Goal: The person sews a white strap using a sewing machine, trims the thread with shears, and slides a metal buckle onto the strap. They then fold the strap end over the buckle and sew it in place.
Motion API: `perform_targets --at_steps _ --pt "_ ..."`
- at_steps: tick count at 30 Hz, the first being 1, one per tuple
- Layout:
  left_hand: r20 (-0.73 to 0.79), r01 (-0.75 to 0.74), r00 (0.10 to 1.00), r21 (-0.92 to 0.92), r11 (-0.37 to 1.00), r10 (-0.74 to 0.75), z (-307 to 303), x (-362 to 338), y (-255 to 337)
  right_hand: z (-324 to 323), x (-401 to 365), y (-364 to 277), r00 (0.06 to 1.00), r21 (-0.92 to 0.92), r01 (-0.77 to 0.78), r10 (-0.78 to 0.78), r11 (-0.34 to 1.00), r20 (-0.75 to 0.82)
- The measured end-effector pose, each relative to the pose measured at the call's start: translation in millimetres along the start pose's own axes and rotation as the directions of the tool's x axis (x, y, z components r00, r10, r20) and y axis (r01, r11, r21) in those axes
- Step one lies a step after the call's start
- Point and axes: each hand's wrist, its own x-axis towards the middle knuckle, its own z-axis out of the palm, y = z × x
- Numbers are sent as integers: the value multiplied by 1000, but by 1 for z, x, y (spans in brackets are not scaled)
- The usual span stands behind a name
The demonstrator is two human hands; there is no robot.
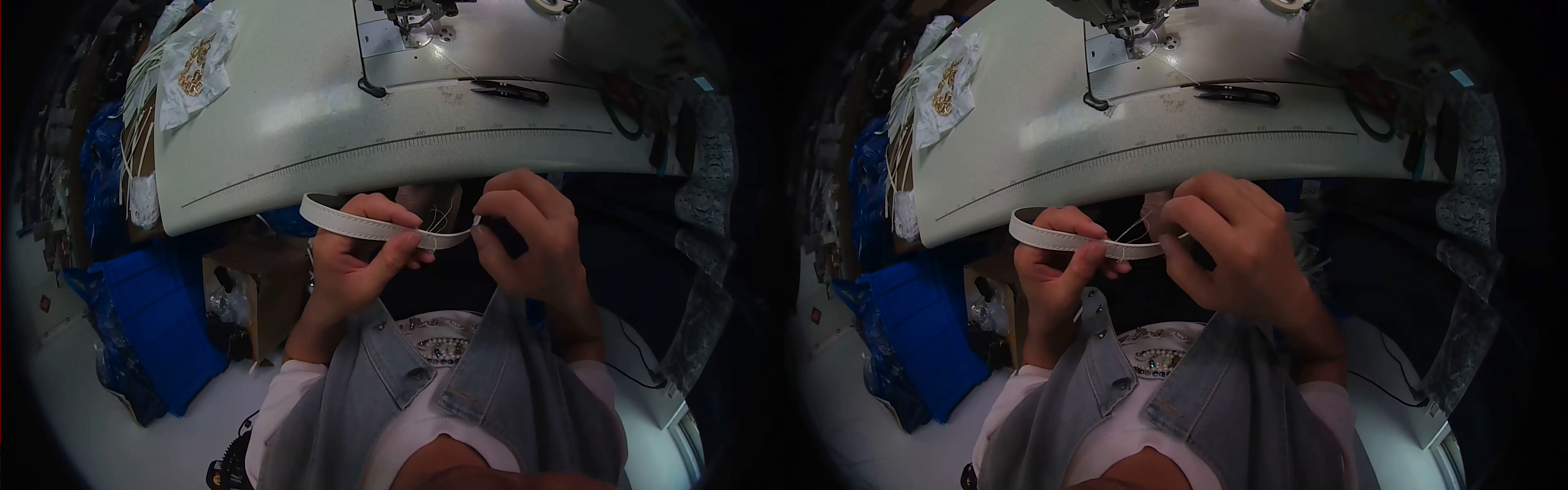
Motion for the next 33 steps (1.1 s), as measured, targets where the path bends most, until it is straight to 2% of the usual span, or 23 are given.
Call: perform_targets --at_steps 2,4,5,6,7,8,9,11,16,18,20,21,22,23,24,25,26,27,28,29,31,32,33 --pt "15 -56 998 -18 998 56 -6 -1 -3 0 4 -5 998 187 -45 52 981 -33" --pt "174 -321 939 136 937 297 -15 1 -8 13 4 -6 999 207 6 3 978 -43" --pt "175 -322 939 138 937 297 -20 3 -9 18 0 -4 999 217 32 -22 976 -47" --pt "268 -425 886 150 893 377 -25 5 -10 23 -3 -1 998 228 57 -47 972 -51" --pt "359 -524 819 151 838 447 -29 6 -10 25 -10 4 988 264 157 -152 952 -38" --pt "355 -522 822 156 838 446 -33 5 -8 26 -12 7 966 304 253 -257 919 -27" --pt "365 -528 810 113 842 459 -36 4 -7 27 -12 8 966 310 253 -259 916 -25" --pt "373 -530 800 74 845 469 -39 3 -6 28 -12 7 909 152 414 -401 897 -112" --pt "423 -640 709 50 767 564 -42 7 -8 34 -12 7 874 130 481 -463 867 -146" --pt "414 -631 717 42 775 561 -42 7 -8 35 -11 7 854 139 514 -490 847 -173" --pt "403 -628 721 37 777 563 -40 5 -9 35 -9 7 914 265 404 -391 875 -102" --pt "313 -491 830 20 871 461 -36 2 -11 36 -11 6 911 268 412 -400 871 -101" --pt "219 -348 914 -10 937 342 -33 -1 -11 38 -15 4 962 317 250 -271 915 22" --pt "195 -283 946 115 952 257 -34 1 -11 41 -18 1 978 346 87 -146 934 148" --pt "115 -191 975 -17 982 191 -34 3 -11 42 -19 2 973 359 118 -180 926 144" --pt "45 -110 992 -153 982 118 -36 7 -10 41 -22 7 969 434 -65 -47 899 243" --pt "-34 -112 994 -268 957 107 -43 12 -9 38 -24 13 932 483 -251 75 839 354" --pt "-52 -137 990 -244 960 128 -52 15 -12 31 -25 19 894 465 -344 133 816 428" --pt "-168 -174 978 -298 939 128 -63 18 -15 23 -28 26 845 437 -434 189 788 499" --pt "-277 -218 953 -350 911 121 -72 20 -16 17 -33 35 854 453 -409 158 792 495" --pt "-327 -234 937 -329 915 122 -82 19 -11 7 -46 53 746 486 -590 204 644 634" --pt "-361 -191 929 -297 936 75 -86 20 -9 3 -52 59 751 496 -577 183 649 634" --pt "-397 -143 917 -269 953 26 -89 20 -7 -2 -57 64 700 504 -665 225 552 678"
